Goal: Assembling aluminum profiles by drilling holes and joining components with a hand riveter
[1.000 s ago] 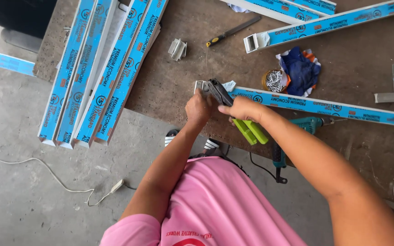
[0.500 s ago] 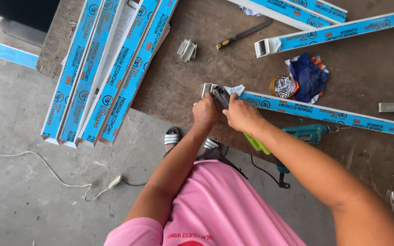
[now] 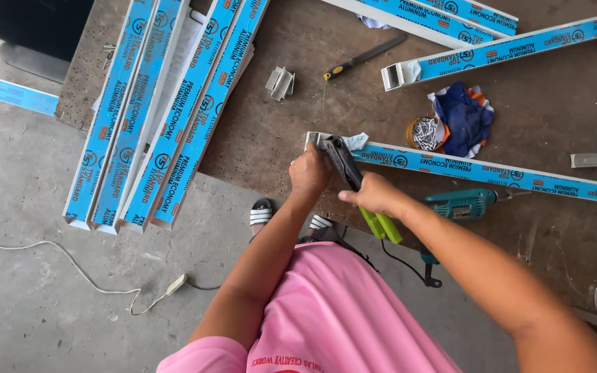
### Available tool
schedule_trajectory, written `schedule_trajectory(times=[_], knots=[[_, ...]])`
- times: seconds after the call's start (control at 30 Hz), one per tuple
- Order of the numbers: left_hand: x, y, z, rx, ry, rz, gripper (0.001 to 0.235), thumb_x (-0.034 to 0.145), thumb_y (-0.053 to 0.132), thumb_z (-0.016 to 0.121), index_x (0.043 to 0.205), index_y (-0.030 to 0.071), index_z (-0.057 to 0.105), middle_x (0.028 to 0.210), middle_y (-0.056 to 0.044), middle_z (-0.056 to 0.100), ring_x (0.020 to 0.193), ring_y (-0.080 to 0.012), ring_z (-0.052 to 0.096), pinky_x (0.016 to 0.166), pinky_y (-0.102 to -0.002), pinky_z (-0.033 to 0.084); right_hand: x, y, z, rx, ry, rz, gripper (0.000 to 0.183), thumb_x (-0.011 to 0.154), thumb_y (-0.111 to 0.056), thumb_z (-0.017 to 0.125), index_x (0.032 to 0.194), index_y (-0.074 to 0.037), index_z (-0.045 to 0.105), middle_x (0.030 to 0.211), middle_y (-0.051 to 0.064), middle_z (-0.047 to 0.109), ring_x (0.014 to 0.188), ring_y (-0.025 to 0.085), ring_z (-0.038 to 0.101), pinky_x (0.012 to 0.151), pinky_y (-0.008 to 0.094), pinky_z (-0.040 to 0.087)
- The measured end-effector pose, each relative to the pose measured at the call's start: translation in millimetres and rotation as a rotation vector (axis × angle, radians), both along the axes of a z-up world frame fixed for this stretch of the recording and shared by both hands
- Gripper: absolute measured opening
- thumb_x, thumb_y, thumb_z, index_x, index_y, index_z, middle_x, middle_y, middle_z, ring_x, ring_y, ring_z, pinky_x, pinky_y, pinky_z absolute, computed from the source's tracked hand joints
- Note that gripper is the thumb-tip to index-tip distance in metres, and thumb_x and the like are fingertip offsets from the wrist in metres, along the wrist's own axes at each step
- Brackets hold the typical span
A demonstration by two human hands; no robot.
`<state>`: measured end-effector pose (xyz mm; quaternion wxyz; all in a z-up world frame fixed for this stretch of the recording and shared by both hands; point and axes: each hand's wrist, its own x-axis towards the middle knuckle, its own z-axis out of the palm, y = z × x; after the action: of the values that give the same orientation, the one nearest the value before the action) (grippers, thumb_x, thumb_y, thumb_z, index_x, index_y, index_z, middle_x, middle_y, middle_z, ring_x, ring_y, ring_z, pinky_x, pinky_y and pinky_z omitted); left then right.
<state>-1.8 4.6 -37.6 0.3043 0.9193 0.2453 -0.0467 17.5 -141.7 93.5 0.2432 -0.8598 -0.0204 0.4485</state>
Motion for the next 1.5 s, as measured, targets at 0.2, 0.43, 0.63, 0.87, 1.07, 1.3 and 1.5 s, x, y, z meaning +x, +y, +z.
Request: schedule_trajectory(times=[0.2,0.43,0.63,0.87,1.07,1.3,1.5], knots=[[2,0,0,-0.01,-0.014,0.017,0.029,0.087,0.037,0.058,0.101,0.013,0.049,0.076,-0.012,0.074,0.078,-0.0402,0.077,0.073,-0.053,0.061,7,0,-14,-0.17,-0.224,0.076,0.056,0.086,-0.046,0.078,0.123,-0.005,0.07,0.112,0.019,0.075,0.116,0.037,0.069,0.091,0.046,0.058],[-9,1,-4,0.048,-0.002,-0.029,0.023,0.086,0.031,0.058,0.097,0.013,0.049,0.072,-0.013,0.072,0.074,-0.0394,0.076,0.069,-0.05,0.061,26,11,71,-0.435,0.026,0.545,0.062,0.094,-0.059,0.058,0.119,-0.007,0.077,0.117,0.016,0.077,0.115,0.031,0.072,0.093,0.044,0.058],[0,4,4,0.061,0.003,-0.047,0.025,0.088,0.034,0.057,0.098,0.013,0.048,0.073,-0.013,0.072,0.074,-0.0404,0.076,0.068,-0.052,0.061,9,-7,-4,-0.082,0.024,0.164,0.055,0.093,-0.043,0.065,0.12,0.004,0.069,0.11,0.023,0.075,0.116,0.038,0.069,0.093,0.046,0.056],[0,2,6,0.04,0.012,-0.02,0.026,0.085,0.032,0.059,0.097,0.012,0.049,0.074,-0.014,0.073,0.076,-0.0414,0.076,0.071,-0.053,0.061,-2,-8,-50,-0.151,-0.213,0.092,0.056,0.086,-0.049,0.076,0.124,-0.008,0.068,0.11,0.017,0.076,0.113,0.033,0.071,0.091,0.043,0.059],[-1,1,3,0.08,0.006,-0.037,0.027,0.087,0.034,0.059,0.099,0.013,0.048,0.074,-0.013,0.072,0.076,-0.0389,0.077,0.07,-0.052,0.062,30,7,65,-0.362,0.038,0.507,0.062,0.095,-0.054,0.058,0.125,-0.001,0.072,0.122,0.022,0.074,0.121,0.036,0.068,0.099,0.05,0.055],[1,2,6,0.096,-0.03,0.003,0.024,0.083,0.032,0.062,0.096,0.014,0.051,0.073,-0.012,0.072,0.075,-0.0383,0.077,0.07,-0.05,0.062,3,4,-5,-0.031,0.091,-0.023,0.06,0.092,-0.039,0.068,0.128,0.009,0.064,0.125,0.032,0.067,0.123,0.045,0.064,0.09,0.052,0.057],[0,3,2,0.096,-0.041,0.017,0.023,0.084,0.032,0.06,0.095,0.014,0.052,0.074,-0.01,0.073,0.074,-0.0379,0.077,0.069,-0.05,0.062,2,5,-25,-0.156,-0.151,0.044,0.059,0.083,-0.046,0.083,0.128,-0.011,0.068,0.117,0.013,0.075,0.119,0.031,0.068,0.095,0.044,0.059]])
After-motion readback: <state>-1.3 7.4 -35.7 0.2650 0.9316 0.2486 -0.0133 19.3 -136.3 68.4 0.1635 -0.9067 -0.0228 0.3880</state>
